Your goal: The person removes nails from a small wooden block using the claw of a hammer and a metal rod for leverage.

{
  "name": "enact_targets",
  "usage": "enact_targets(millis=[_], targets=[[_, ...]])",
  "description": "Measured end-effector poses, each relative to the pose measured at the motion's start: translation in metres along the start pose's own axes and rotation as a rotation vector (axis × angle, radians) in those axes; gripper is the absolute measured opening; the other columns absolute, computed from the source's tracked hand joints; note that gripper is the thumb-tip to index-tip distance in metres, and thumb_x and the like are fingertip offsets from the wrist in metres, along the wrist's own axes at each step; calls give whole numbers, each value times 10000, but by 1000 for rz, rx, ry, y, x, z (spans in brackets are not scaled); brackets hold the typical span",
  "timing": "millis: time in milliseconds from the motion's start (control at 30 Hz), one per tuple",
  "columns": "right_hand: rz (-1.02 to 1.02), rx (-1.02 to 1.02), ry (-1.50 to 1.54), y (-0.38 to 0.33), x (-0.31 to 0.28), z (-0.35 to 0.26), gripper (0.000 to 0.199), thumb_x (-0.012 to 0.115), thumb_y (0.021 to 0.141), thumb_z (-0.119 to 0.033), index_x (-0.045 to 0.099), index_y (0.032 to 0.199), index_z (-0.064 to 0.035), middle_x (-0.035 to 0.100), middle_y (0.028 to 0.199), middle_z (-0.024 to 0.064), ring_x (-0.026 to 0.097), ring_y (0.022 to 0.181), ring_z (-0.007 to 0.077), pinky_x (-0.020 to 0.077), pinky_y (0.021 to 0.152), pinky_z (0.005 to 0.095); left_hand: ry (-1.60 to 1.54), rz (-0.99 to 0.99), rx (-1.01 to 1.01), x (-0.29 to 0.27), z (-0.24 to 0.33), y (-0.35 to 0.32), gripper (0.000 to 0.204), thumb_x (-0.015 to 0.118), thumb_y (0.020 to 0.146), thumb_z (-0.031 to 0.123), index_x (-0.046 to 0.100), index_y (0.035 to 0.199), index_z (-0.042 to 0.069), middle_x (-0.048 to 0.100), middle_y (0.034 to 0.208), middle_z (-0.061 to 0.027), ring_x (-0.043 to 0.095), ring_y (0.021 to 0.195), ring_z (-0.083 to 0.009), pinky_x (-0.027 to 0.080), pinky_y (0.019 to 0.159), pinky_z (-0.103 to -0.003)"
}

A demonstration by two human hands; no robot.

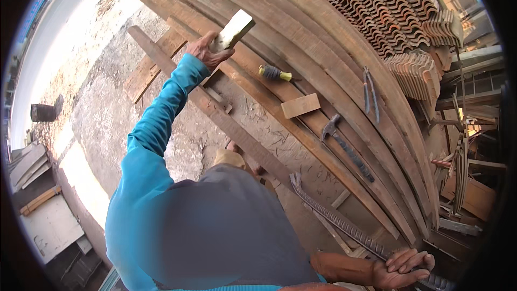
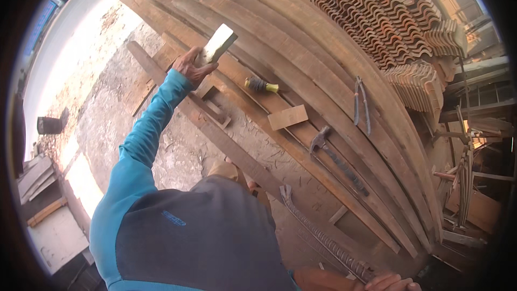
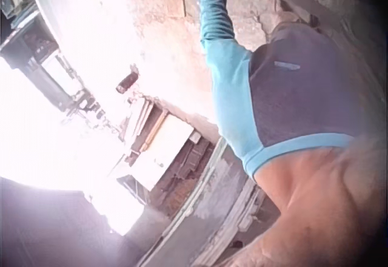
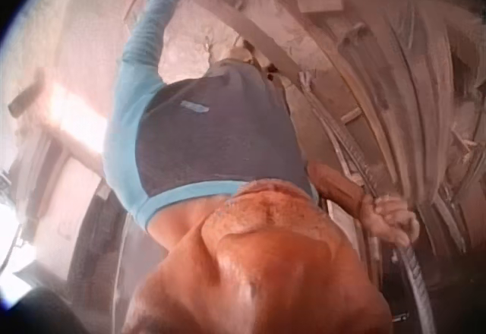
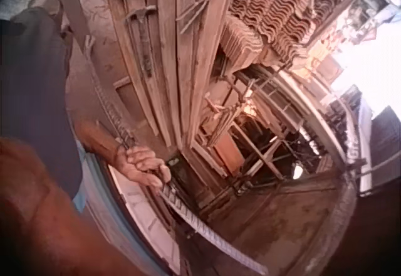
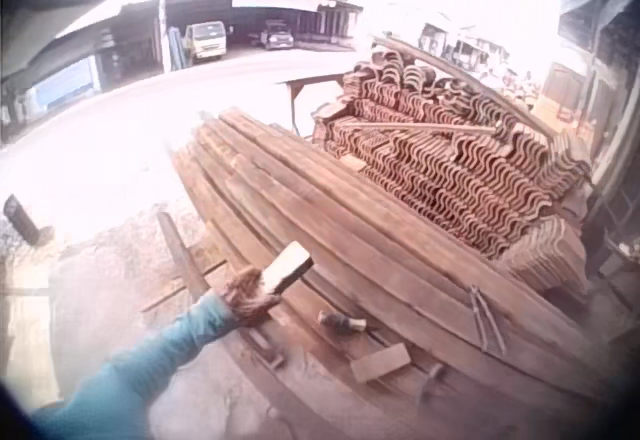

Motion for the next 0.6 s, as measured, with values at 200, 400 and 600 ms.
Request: enact_targets(millis=[200, 400, 600], targets=[[4, 149, 225, 2, 27, 5, 420, 341, 1091, -350, 479, 1166, 40, 388, 605, 3, 303, 375, 84, 282, 298, 213, -211, -280, -25, 19, 1, -178, 582, 760, 775, 380, 571, 1142, -31, 659, 949, -241, 664, 897, -353, 518, 794, -422], [96, 129, 226, 17, 29, 3, 450, 466, 1053, -368, 397, 1104, 73, 328, 591, -22, 288, 351, 36, 269, 269, 161, -50, -136, -173, 112, -34, -262, 657, 810, 712, 391, 518, 1167, 17, 653, 1034, -259, 648, 982, -429, 527, 833, -483], [200, 177, 314, -2, -6, 10, 590, 627, 948, -497, 401, 1042, 41, 358, 509, -39, 318, 355, 37, 285, 272, 195, -81, -49, -261, 169, -91, -279, 745, 754, 791, 438, 496, 1333, -3, 619, 1206, -276, 613, 1104, -419, 497, 951, -452]])
Point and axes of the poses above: each hand's wrist, its own y-axis towards the middle knuckle, its own x-axis out of the palm, z = x × y, the point moved 2 cm from there along y, towards the middle knuckle
